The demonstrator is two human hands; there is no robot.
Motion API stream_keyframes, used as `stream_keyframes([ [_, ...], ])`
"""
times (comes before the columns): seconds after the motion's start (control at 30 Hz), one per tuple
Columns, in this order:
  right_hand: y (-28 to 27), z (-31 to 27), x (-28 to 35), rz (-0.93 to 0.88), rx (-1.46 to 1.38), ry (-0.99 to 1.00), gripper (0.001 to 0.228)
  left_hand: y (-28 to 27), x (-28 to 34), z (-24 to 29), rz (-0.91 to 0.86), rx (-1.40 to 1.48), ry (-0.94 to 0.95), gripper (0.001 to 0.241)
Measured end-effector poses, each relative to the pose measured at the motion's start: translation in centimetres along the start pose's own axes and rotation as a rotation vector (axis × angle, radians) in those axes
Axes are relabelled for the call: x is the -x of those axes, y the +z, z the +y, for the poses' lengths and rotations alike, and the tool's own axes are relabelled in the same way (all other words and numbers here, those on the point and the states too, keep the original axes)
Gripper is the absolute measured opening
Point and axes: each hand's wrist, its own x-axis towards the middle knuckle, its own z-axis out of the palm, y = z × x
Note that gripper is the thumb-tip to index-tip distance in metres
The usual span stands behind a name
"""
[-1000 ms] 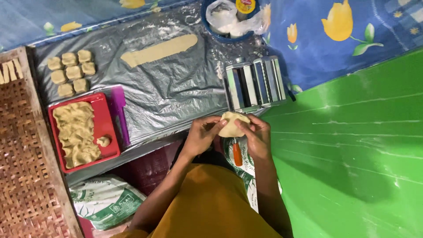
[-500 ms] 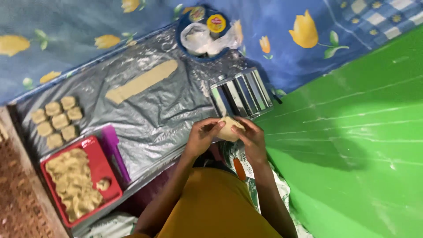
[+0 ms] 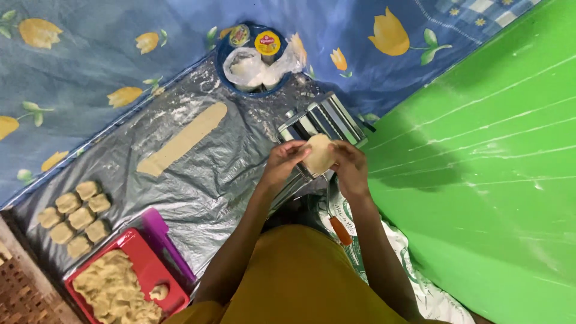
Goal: Flattening and shaping pieces of dough using a manual pasta machine and hand folding.
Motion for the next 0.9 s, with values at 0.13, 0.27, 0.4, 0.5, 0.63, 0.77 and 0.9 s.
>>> stream_keyframes([
  [0.13,1.1,-1.6,0.7,-0.094,0.069,0.028,0.030,-0.4,0.0,1.2,-0.007,-0.015,0.031,0.029],
  [0.27,2.2,-1.7,0.6,-0.116,0.140,-0.034,0.021,-0.1,-0.2,3.1,0.029,0.016,0.028,0.036],
  [0.4,2.9,-1.1,0.1,-0.059,0.086,-0.067,0.021,-1.7,-0.3,-0.5,0.124,0.105,-0.128,0.031],
  [0.5,3.6,-1.5,0.2,-0.047,0.105,-0.085,0.021,-3.0,-0.5,-3.2,0.160,0.086,-0.132,0.028],
  [0.63,3.1,-1.2,-0.6,-0.031,0.107,-0.083,0.021,-2.8,-0.9,-2.6,0.194,0.107,-0.107,0.027],
  [0.77,1.0,0.4,-3.3,-0.117,0.376,-0.277,0.009,-3.7,-1.5,-3.3,0.178,0.102,-0.094,0.033],
  [0.9,0.4,0.7,-5.2,-0.226,0.626,-0.445,0.006,-4.7,-2.1,-1.6,0.121,-0.139,-0.069,0.025],
])
